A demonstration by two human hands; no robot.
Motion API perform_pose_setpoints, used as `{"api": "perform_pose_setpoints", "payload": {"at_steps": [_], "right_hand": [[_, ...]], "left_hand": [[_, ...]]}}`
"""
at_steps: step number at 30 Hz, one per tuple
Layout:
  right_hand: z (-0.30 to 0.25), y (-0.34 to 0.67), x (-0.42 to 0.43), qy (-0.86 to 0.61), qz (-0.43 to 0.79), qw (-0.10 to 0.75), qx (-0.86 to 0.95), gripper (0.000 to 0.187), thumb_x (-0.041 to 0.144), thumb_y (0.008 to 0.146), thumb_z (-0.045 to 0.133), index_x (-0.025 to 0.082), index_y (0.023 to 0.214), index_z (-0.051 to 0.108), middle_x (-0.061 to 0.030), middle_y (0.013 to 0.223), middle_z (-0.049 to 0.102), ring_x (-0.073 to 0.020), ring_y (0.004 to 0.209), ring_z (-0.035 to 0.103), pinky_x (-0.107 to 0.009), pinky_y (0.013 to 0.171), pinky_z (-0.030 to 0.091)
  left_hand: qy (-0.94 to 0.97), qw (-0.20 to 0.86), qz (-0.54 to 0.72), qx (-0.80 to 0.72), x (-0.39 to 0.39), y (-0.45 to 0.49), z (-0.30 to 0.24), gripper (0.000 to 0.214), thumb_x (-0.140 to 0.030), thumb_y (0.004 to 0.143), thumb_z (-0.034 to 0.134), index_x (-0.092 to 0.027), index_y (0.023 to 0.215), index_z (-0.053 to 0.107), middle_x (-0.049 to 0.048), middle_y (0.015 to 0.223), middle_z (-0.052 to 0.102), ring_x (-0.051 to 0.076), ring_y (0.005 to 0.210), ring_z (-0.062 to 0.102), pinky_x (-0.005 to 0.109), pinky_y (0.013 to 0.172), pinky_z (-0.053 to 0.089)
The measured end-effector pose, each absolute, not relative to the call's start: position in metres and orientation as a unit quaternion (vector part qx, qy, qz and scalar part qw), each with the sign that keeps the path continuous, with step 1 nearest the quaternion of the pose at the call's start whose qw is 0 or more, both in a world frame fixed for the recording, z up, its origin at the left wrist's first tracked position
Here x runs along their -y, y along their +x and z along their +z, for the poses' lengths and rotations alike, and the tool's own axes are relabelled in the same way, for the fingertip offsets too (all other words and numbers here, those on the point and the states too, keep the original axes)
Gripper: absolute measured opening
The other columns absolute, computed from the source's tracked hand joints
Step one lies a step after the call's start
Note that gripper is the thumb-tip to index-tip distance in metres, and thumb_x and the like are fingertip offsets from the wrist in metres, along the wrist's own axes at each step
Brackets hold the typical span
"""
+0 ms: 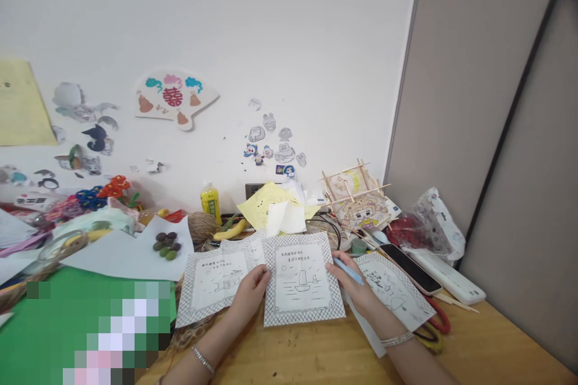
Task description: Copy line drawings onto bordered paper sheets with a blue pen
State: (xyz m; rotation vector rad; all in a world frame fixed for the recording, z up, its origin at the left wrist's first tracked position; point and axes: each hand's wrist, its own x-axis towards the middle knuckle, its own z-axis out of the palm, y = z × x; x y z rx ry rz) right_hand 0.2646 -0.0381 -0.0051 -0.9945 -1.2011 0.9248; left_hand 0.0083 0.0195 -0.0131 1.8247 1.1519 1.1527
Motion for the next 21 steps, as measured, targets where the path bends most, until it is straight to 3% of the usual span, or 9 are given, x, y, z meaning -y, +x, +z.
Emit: {"api": "perform_pose_setpoints", "payload": {"at_steps": [5, 17, 21], "right_hand": [[-0.0072, 0.2664, 0.0383, -0.427, 0.369, 0.63, 0.533, 0.041, 0.052, 0.071, 0.07, 0.022, 0.099, 0.064, -0.0057, 0.093, 0.067, -0.0276, 0.096, 0.061, -0.036, 0.08, 0.049], [-0.0131, 0.2684, 0.0315, -0.453, 0.356, 0.63, 0.52, 0.038, 0.054, 0.07, 0.07, 0.022, 0.089, 0.065, -0.0034, 0.079, 0.066, -0.0247, 0.08, 0.061, -0.033, 0.069, 0.05], [-0.0095, 0.2658, 0.035, -0.451, 0.362, 0.635, 0.512, 0.035, 0.052, 0.073, 0.068, 0.023, 0.092, 0.064, -0.0034, 0.084, 0.066, -0.0241, 0.081, 0.061, -0.032, 0.069, 0.049]], "left_hand": [[0.699, 0.335, 0.44, -0.453, -0.0191, 0.0076, -0.0119, 0.034, -0.055, 0.075, 0.049, -0.022, 0.064, 0.049, 0.0004, 0.064, 0.053, 0.022, 0.069, 0.05, 0.031, 0.066, 0.041], [0.697, 0.339, 0.442, -0.452, -0.0177, 0.0081, -0.0093, 0.038, -0.059, 0.074, 0.048, -0.022, 0.061, 0.045, -0.001, 0.061, 0.048, 0.02, 0.065, 0.047, 0.03, 0.064, 0.04], [0.71, 0.335, 0.432, -0.443, -0.0176, 0.0071, -0.0095, 0.036, -0.055, 0.077, 0.047, -0.022, 0.063, 0.047, -0.0011, 0.061, 0.049, 0.02, 0.064, 0.048, 0.03, 0.063, 0.041]]}}
